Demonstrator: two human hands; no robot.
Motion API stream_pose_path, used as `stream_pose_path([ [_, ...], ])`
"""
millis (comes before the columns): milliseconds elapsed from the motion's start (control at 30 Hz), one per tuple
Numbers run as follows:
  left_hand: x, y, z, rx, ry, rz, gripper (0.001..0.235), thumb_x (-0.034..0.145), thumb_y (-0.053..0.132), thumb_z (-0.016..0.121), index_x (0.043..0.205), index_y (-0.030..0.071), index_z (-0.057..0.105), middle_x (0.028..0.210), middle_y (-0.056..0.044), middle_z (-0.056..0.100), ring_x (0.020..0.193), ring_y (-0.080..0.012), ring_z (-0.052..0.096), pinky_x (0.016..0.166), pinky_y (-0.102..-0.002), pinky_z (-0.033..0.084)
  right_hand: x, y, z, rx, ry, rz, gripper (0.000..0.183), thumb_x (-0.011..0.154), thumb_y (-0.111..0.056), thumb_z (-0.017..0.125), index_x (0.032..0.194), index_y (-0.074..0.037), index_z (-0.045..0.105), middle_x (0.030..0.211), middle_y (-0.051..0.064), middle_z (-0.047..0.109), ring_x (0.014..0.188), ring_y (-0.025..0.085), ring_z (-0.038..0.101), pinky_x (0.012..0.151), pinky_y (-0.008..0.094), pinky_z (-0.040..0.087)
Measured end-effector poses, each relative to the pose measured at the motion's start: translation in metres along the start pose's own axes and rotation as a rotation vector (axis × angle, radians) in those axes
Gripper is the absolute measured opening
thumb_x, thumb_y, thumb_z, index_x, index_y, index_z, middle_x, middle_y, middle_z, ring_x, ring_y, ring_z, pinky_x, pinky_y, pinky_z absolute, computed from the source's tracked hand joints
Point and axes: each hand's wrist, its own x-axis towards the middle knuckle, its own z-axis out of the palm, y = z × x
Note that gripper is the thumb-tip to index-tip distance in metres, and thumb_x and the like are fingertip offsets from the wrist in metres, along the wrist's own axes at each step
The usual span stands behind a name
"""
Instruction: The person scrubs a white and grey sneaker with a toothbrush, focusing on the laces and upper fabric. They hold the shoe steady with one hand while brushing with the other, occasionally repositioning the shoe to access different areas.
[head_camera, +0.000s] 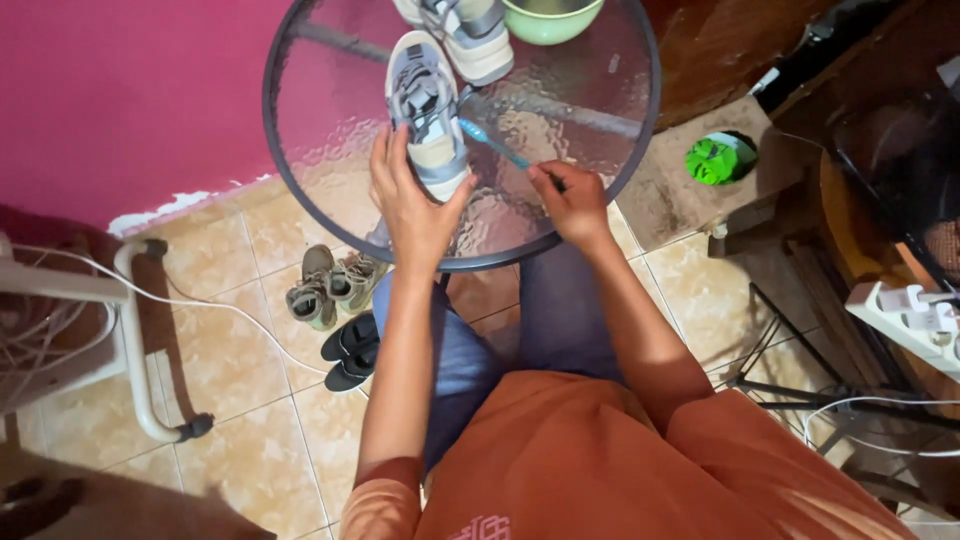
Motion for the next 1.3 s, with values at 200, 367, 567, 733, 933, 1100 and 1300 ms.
stream_pose_path([
  [200,0.041,-0.043,-0.007,-0.028,-0.130,0.225,0.036,0.076,0.029,0.097,0.106,0.022,0.078,0.098,0.005,0.075,0.097,-0.0201,0.073,0.104,-0.040,0.043,-0.006,-0.005,0.001,-0.084,0.048,-0.054,0.011,0.100,-0.030,0.077,0.097,-0.019,0.080,0.067,0.006,0.071,0.069,0.025,0.072,0.067,0.035,0.055],
  [367,0.061,-0.030,-0.012,-0.105,-0.249,-0.090,0.016,0.081,0.033,0.093,0.091,0.029,0.082,0.074,0.004,0.074,0.073,-0.0202,0.074,0.070,-0.031,0.057,-0.010,-0.011,0.004,-0.135,0.094,-0.129,0.012,0.099,-0.029,0.077,0.097,-0.018,0.079,0.071,0.008,0.073,0.074,0.030,0.073,0.068,0.038,0.057],
  [567,0.082,-0.040,0.007,-0.252,-0.307,-0.418,0.014,0.084,0.028,0.084,0.075,0.019,0.079,0.050,-0.001,0.057,0.049,-0.0118,0.056,0.052,-0.027,0.047,-0.051,-0.046,0.019,-0.177,0.122,-0.143,0.014,0.098,-0.030,0.074,0.096,-0.018,0.081,0.071,0.009,0.074,0.074,0.034,0.074,0.067,0.042,0.058],
  [733,0.087,-0.029,-0.010,-0.223,-0.506,-0.341,0.059,0.098,0.031,0.083,0.062,0.019,0.038,0.063,0.008,0.027,0.064,-0.0082,0.025,0.060,-0.030,0.020,-0.066,-0.048,0.020,-0.337,-0.087,-0.411,0.021,0.102,-0.029,0.066,0.098,-0.018,0.083,0.083,-0.004,0.078,0.065,0.016,0.069,0.054,0.034,0.045],
  [933,0.092,-0.029,-0.010,-0.259,-0.591,-0.426,0.045,0.098,0.028,0.082,0.063,0.018,0.055,0.058,0.009,0.044,0.058,-0.0062,0.037,0.056,-0.031,0.026,-0.059,-0.055,0.015,-0.267,-0.045,0.027,0.038,0.106,-0.039,0.048,0.102,-0.013,0.076,0.071,0.010,0.070,0.072,0.033,0.070,0.062,0.043,0.044],
  [1100,0.092,-0.030,-0.013,-0.245,-0.613,-0.399,0.057,0.102,0.028,0.080,0.062,0.021,0.040,0.059,0.008,0.028,0.059,-0.0084,0.029,0.061,-0.030,0.023,-0.072,-0.076,0.012,-0.301,-0.154,-0.056,0.027,0.104,-0.035,0.056,0.092,-0.019,0.075,0.067,0.008,0.065,0.064,0.026,0.067,0.059,0.040,0.043],
  [1300,0.094,-0.035,-0.009,-0.202,-0.641,-0.350,0.059,0.104,0.029,0.079,0.063,0.021,0.038,0.060,0.007,0.028,0.060,-0.0091,0.029,0.061,-0.032,0.023,-0.071,-0.059,0.022,-0.327,-0.057,-0.093,0.031,0.107,-0.033,0.054,0.094,-0.012,0.073,0.060,0.013,0.059,0.058,0.041,0.059,0.054,0.049,0.039],
])
